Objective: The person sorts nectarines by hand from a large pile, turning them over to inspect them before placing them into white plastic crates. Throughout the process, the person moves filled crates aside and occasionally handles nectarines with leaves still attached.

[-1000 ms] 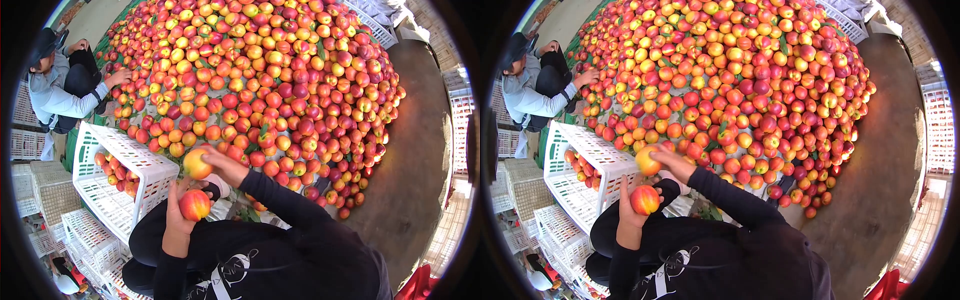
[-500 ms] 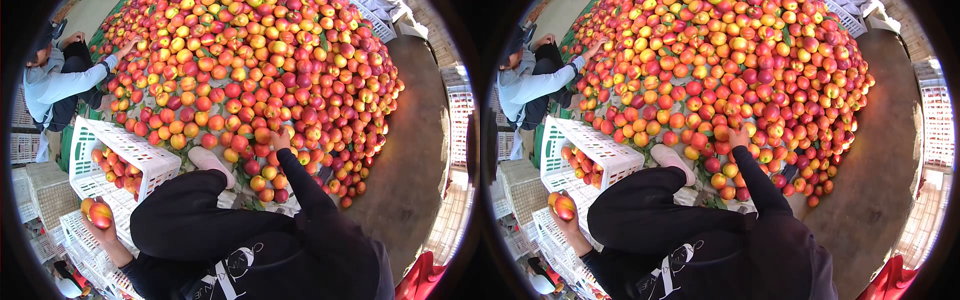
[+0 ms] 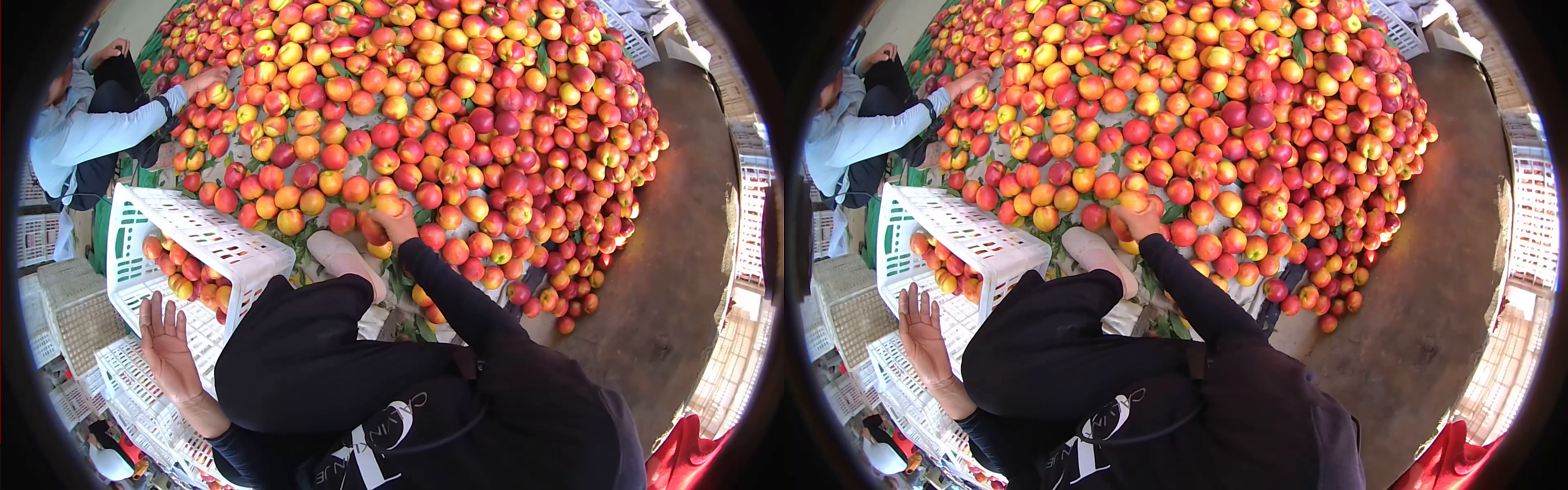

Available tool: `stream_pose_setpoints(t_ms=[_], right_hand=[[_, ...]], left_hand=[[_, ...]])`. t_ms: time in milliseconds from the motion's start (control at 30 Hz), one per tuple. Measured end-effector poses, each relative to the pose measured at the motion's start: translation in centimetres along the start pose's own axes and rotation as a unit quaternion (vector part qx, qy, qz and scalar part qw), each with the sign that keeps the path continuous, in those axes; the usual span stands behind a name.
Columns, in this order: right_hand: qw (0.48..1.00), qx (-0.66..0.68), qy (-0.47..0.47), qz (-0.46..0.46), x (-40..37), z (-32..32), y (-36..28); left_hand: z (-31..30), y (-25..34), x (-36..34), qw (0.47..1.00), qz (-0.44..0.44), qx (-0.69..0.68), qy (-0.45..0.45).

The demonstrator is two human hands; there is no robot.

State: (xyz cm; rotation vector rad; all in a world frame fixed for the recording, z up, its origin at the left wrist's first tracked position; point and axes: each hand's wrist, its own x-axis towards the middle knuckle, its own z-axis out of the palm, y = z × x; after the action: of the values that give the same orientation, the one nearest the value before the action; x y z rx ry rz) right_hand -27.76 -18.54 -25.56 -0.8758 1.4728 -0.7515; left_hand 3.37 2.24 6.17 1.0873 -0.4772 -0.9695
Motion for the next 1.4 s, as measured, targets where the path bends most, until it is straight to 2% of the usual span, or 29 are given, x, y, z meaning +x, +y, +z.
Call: stream_pose_setpoints(t_ms=[33,67,100,133,200,233,300,333,367,400,433,467,500,533,600,733,800,867,933,967,1000,1067,1133,1200,1233,1267,1300,1333,1400], right_hand=[[0.948,0.158,-0.231,0.152,-2.6,1.2,-5.5],[0.954,0.107,-0.257,0.113,-5.0,3.7,-8.6],[0.94,0.154,-0.289,0.098,-8.4,5.5,-12.5],[0.899,0.198,-0.378,0.099,-10.1,7.3,-13.9],[0.803,0.242,-0.544,0.026,-13.5,9.1,-17.2],[0.803,0.242,-0.545,0.027,-13.8,8.8,-17.9],[0.816,0.109,-0.545,-0.16,-14.0,7.7,-18.4],[0.861,0.055,-0.427,-0.272,-12.3,7.3,-15.9],[0.892,-0.082,-0.303,-0.326,-10.0,5.5,-13.9],[0.922,-0.168,-0.151,-0.315,-7.5,3.6,-11.1],[0.941,-0.227,-0.084,-0.236,-5.2,0.4,-8.9],[0.926,-0.315,0.051,-0.202,-3.4,-2.6,-6.5],[0.91,-0.352,0.142,-0.17,-1.4,-5.7,-3.5],[0.892,-0.387,0.215,-0.094,-0.8,-8.2,-2.7],[0.894,-0.377,0.234,0.055,0.0,-10.9,-1.0],[0.905,-0.374,0.197,0.052,2.0,-10.2,1.2],[0.903,-0.348,0.209,0.139,3.5,-9.9,1.2],[0.916,-0.292,0.243,0.126,4.2,-9.8,1.5],[0.987,-0.075,0.135,0.045,3.0,-10.5,1.8],[0.996,-0.007,0.048,0.074,0.7,-10.0,-1.3],[0.992,0.062,-0.038,0.104,-2.7,-9.0,-6.1],[0.957,0.146,-0.24,0.076,-7.2,-7.4,-10.2],[0.907,0.137,-0.399,0.014,-9.5,-6.3,-11.7],[0.915,0.063,-0.393,-0.065,-9.4,-4.4,-9.4],[0.921,-0.139,-0.324,-0.167,-8.6,-3.9,-6.9],[0.921,-0.14,-0.323,-0.168,-8.0,-3.8,-5.2],[0.857,-0.386,-0.271,-0.209,-7.6,-3.5,-3.5],[0.734,-0.603,-0.202,-0.238,-7.0,-3.1,-1.7],[0.634,-0.653,-0.12,-0.396,-5.0,-3.2,2.8]], left_hand=[[0.2,0.1,-0.1,0.998,-0.001,0.025,0.051],[0.3,0.2,-0.2,0.994,-0.004,0.05,0.102],[-0.4,0.2,-0.6,0.994,0.01,0.04,0.1],[-1.7,0.5,-1.1,0.994,0.007,0.042,0.097],[-4.0,1.2,-1.9,0.989,0.037,-0.029,0.139],[-2.0,1.8,-1.9,0.965,0.064,-0.039,0.25],[-2.3,3.3,-2.9,0.951,0.089,-0.031,0.294],[-2.9,3.9,-3.3,0.936,0.118,-0.027,0.331],[-3.9,4.6,-3.8,0.934,0.128,-0.041,0.331],[-6.0,5.2,-4.6,0.934,0.128,-0.042,0.331],[-8.6,5.8,-5.4,0.973,0.119,-0.073,0.184],[-9.9,5.9,-5.8,0.989,0.105,-0.1,0.033],[-8.9,6.1,-5.7,0.989,0.089,-0.119,0.026],[-8.1,5.9,-5.4,0.989,0.085,-0.118,0.027],[-6.6,5.5,-4.7,0.988,0.063,-0.141,0.018],[-1.3,3.8,-2.5,0.986,0.055,-0.151,0.04],[2.3,2.2,-1.4,0.988,0.007,-0.151,-0.001],[5.1,-0.3,-0.7,0.98,-0.059,-0.186,-0.032],[8.9,-3.3,-0.7,0.982,-0.115,-0.143,0.048],[10.6,-4.9,-0.5,0.982,-0.153,-0.096,0.058],[12.0,-6.4,-0.4,0.978,-0.192,-0.048,0.068],[13.9,-8.8,-0.4,0.96,-0.271,-0.007,0.075],[15.2,-10.0,-0.5,0.95,-0.301,0.017,0.08],[16.4,-10.5,-0.3,0.939,-0.326,0.054,0.094],[15.7,-11.1,-0.3,0.937,-0.323,0.076,0.109],[14.6,-11.7,-0.2,0.937,-0.324,0.074,0.108],[13.2,-12.2,-0.3,0.939,-0.327,0.04,0.1],[12.3,-12.4,-0.3,0.94,-0.328,0.007,0.092],[12.0,-12.2,-0.3,0.94,-0.319,-0.044,0.114]])
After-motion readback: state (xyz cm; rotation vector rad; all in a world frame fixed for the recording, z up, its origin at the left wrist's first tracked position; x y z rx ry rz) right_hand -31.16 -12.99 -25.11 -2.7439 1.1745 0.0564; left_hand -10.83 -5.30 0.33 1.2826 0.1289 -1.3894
